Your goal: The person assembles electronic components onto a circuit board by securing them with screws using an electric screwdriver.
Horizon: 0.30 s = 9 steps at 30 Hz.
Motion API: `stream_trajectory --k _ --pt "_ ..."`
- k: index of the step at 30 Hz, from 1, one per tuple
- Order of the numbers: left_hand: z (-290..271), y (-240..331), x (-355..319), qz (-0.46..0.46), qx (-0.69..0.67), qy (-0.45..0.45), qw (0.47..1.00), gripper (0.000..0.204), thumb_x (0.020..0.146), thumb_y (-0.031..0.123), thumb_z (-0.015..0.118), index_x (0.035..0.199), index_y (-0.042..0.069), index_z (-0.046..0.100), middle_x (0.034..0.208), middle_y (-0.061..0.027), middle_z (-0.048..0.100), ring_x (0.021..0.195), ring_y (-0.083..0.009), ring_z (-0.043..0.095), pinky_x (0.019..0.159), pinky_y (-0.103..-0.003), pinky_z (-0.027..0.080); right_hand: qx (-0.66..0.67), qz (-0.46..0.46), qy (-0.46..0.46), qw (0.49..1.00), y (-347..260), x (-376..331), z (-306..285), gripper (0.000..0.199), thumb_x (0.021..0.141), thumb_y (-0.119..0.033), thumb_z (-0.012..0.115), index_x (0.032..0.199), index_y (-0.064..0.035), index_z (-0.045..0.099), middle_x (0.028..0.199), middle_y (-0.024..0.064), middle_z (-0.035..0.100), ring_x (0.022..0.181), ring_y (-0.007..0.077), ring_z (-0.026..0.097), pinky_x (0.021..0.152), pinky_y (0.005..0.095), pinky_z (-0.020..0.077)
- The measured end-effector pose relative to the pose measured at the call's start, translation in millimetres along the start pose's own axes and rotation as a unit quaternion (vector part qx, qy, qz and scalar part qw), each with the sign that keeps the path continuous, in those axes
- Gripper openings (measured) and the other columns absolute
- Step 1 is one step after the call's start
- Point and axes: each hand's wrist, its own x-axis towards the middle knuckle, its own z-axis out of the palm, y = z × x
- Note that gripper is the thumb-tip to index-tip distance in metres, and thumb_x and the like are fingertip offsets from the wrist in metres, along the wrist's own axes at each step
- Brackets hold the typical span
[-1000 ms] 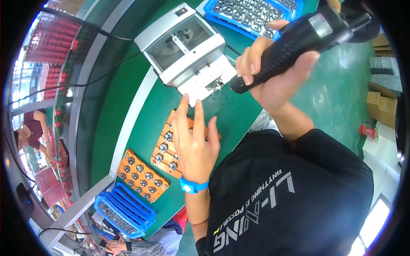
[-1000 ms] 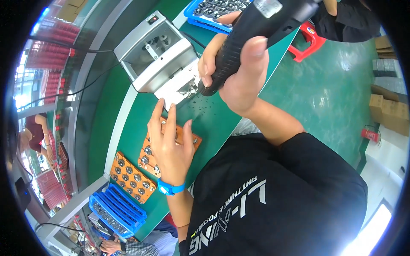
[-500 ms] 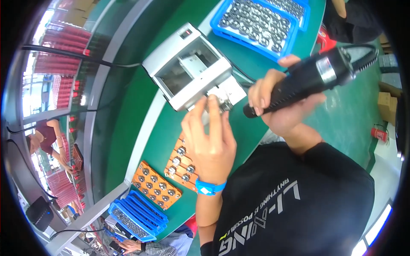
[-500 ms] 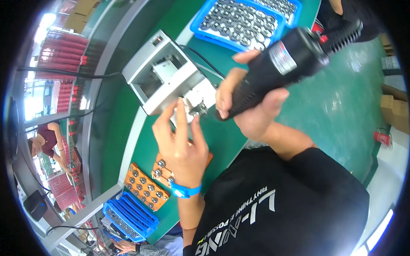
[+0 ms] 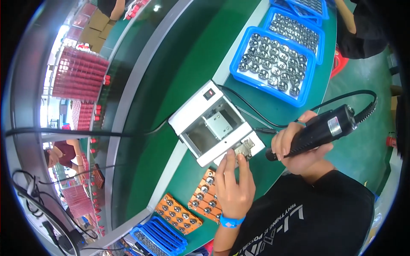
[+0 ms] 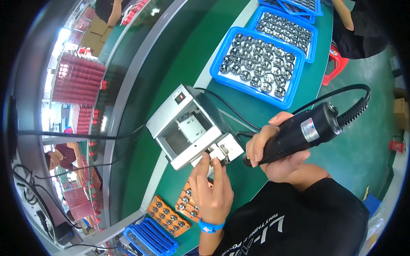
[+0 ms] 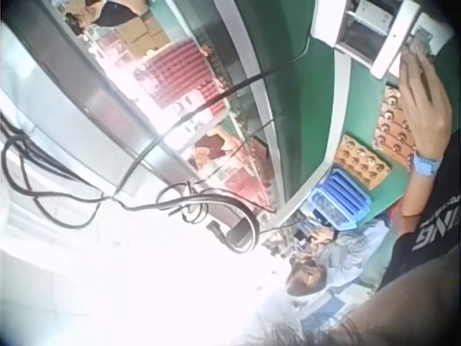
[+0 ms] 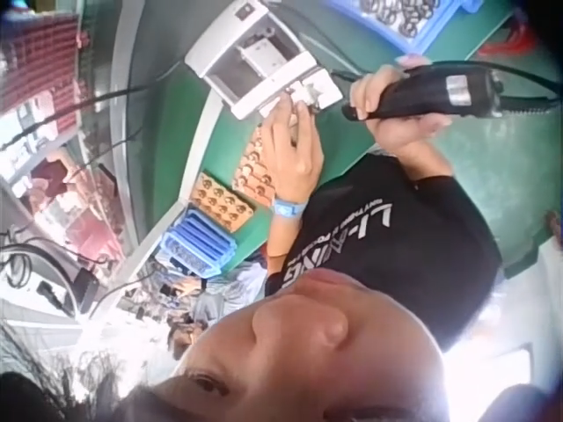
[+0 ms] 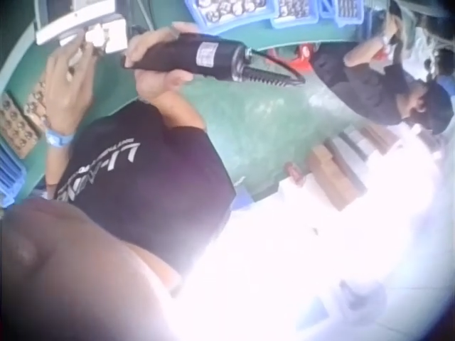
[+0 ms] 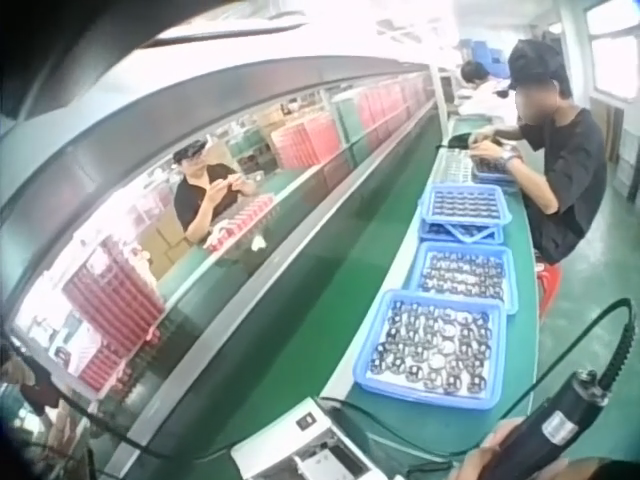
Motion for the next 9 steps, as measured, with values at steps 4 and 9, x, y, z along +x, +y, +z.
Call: stream_trajectory --k 4,9 --pt "-8 2 4 -0.015 -0.019 -0.027 0.999 0.043 0.074 -0.007 0.073 0.116 -0.005 0.062 0.124 -0.0249 0.059 0.098 -0.0397 0.062 0.080 -0.043 0.053 -0.005 -0.008 -0.006 1.000 3 3 -5 0.087 0.083 -0.082 0.039 0.123 -0.0059 0.031 0.060 0.0070 0.052 0.040 0.0162 0.048 0.040 0.0294 0.0424" --pt "-30 -3 14 -0.066 -0.060 -0.039 0.995 0.049 0.074 -0.001 0.076 0.121 -0.004 0.061 0.126 -0.0235 0.059 0.108 -0.0391 0.061 0.087 -0.043 0.050 -0.036 0.012 0.022 0.999 2 6 -7 0.086 0.082 -0.084 0.036 0.123 -0.0079 0.031 0.059 0.0067 0.052 0.040 0.0164 0.049 0.041 0.0311 0.0452"
